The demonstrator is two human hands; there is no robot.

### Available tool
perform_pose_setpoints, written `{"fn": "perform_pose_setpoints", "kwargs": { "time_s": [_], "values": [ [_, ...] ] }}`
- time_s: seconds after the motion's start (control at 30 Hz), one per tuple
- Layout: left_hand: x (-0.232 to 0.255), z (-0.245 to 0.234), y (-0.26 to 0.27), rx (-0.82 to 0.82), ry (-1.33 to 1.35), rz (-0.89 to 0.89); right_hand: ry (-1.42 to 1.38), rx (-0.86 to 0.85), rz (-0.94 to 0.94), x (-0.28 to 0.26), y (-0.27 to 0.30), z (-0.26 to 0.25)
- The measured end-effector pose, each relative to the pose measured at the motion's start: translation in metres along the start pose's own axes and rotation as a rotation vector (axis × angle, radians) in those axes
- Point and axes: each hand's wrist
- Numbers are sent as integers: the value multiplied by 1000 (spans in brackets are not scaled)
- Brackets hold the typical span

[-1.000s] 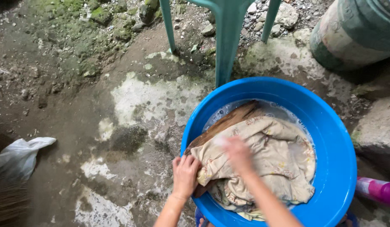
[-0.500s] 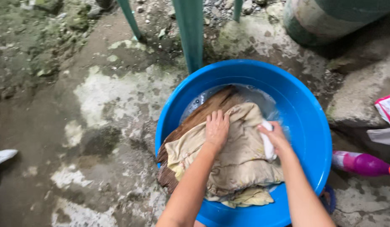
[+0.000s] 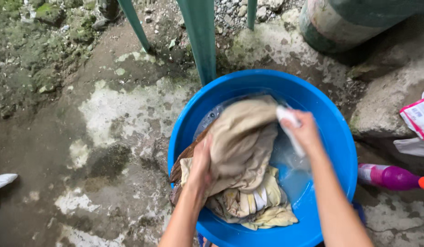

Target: The person hand washes clothes in a basin, rubbing soap onto the fabrics and scrubbing them over a wooden board.

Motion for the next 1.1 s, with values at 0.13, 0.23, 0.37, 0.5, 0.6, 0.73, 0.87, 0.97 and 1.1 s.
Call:
{"fn": "perform_pose_setpoints", "kwargs": {
  "time_s": [0.13,0.23,0.37,0.5,0.6,0.73,0.87,0.97,1.1],
  "values": [
    [-11,-22,60,87,-510,-29,-328,87,131,-6,37,135],
    [-16,-38,71,255,-921,-46,-239,-4,-76,-30,40,170],
    [-25,-59,59,219,-980,219,582,-184,-253,-46,6,152],
    [-21,-57,51,237,-987,138,348,-203,0,-77,2,165],
    [-15,-51,52,268,-957,81,240,-205,-350,-111,44,202],
    [-29,-61,54,196,-945,90,339,-233,66,-74,-15,138],
    [-43,-63,57,272,-1030,286,230,-191,60,-86,-8,164],
    [-33,-63,42,254,-1040,148,133,-184,-236,-109,41,201],
    [-36,-67,53,170,-1033,204,243,-89,-1,-54,27,143]
  ]
}}
Point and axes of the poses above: each hand's wrist, its own y-axis away from the middle knuckle, its own z-axis out of the palm, x = y × z, and after that the axes turned 14 degrees about -x, right-handed
